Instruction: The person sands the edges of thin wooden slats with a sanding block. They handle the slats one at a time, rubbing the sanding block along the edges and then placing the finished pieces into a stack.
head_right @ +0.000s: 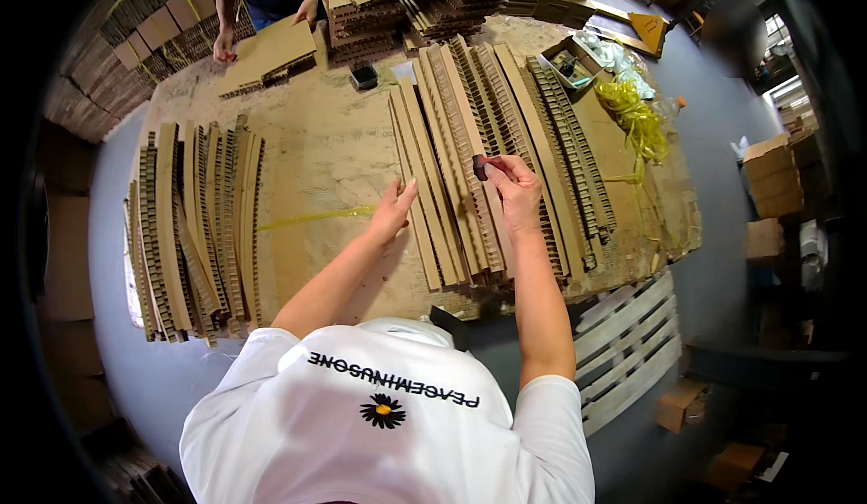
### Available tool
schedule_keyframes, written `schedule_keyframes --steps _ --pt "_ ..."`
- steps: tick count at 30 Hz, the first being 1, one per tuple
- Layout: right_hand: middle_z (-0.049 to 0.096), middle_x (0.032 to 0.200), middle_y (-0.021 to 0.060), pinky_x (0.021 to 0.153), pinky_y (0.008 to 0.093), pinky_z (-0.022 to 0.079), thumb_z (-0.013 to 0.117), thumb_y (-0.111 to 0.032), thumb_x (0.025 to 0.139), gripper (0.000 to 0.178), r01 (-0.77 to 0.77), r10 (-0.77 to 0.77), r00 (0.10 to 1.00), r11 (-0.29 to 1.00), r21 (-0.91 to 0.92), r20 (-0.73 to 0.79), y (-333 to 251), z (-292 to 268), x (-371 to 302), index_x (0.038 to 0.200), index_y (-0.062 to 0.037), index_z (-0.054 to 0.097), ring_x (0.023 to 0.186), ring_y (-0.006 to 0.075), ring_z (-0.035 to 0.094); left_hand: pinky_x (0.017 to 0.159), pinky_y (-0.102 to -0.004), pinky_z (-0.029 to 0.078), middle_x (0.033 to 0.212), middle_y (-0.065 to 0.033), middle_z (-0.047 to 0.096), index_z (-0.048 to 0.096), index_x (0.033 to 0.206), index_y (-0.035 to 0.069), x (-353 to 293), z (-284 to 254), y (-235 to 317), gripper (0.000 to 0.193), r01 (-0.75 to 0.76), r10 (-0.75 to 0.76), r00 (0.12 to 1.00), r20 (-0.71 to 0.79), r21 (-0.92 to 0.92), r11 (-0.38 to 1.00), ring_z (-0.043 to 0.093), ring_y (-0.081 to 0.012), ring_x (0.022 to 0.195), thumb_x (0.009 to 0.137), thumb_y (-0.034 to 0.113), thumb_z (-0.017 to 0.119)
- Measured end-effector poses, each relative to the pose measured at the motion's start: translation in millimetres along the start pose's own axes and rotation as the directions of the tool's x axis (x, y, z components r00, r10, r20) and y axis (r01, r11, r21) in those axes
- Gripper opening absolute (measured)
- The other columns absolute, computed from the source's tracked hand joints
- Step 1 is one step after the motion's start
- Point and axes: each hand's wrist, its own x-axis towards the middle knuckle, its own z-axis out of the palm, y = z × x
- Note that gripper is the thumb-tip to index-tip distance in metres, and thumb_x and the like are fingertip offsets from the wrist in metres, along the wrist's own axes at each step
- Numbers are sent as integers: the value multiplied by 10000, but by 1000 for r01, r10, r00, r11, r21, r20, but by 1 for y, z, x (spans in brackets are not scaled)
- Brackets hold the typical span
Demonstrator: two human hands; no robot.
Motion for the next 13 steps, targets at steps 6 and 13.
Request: schedule_keyframes --steps 6,13 --pt "779 1040 46 853 260 543 747 -53 948 168 -115 89 992 931 347 90 64 60 -34 1112 -41 782 894 122 695 1049 -374 468 1471 -204 552 347 1569 -42 4 -41 -18 888 79 -35 992 121 -378 923 550 -268 1307 1024 621 576" --pt "780 1045 15 1002 275 465 768 -145 965 196 -354 263 924 865 357 278 119 154 -45 1131 -43 790 1011 118 678 1152 -392 430 1598 -242 439 223 1655 14 -23 -154 -50 1055 -7 -1 971 -241 -32 999 494 -336 1432 922 546 764"
